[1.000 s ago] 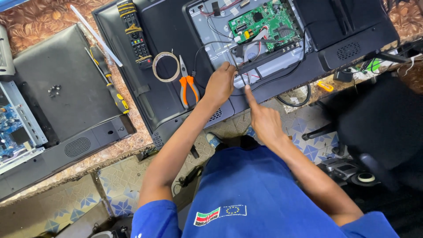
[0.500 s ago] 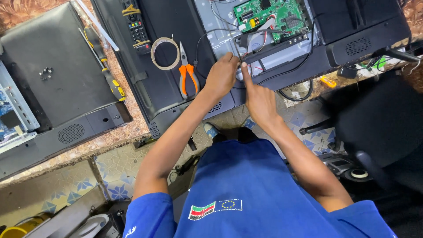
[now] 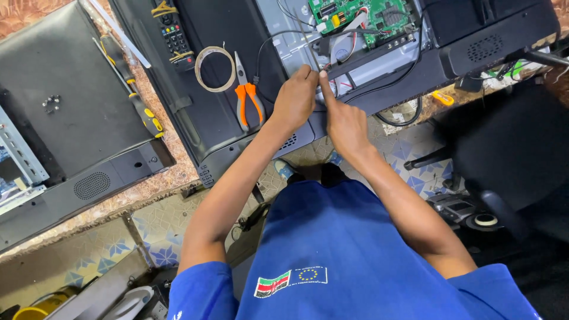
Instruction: The person works on the internal wiring of an open television chassis, using a screwdriver to adjust connections on the circuit board. They then use pliers to strip the insulation from a wire and continue manipulating the internal components.
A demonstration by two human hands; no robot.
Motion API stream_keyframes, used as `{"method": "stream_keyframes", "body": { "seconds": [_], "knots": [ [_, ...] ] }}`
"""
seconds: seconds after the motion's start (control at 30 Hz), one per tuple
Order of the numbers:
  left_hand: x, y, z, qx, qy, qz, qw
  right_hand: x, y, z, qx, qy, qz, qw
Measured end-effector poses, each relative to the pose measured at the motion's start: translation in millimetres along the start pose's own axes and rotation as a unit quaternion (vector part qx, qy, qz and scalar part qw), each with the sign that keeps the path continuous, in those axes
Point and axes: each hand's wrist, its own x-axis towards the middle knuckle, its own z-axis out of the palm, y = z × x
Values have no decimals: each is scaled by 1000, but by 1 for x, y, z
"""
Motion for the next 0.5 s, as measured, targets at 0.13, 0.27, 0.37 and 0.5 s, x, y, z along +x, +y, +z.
{"method": "stream_keyframes", "body": {
  "seconds": [0.13,0.27,0.37,0.5],
  "knots": [
    [-5,2,2,37,-5,11,999,-24,-3,-15,28,7,-8,1000],
    [5,0,-2,37,2,1,999,-52,-2,-30,-8,-32,-1,999],
    [-3,0,4,38,-3,-7,999,-59,2,-27,-8,-53,8,999],
    [2,6,-8,79,-13,7,997,-8,7,0,-41,-15,-18,999]
  ]
}}
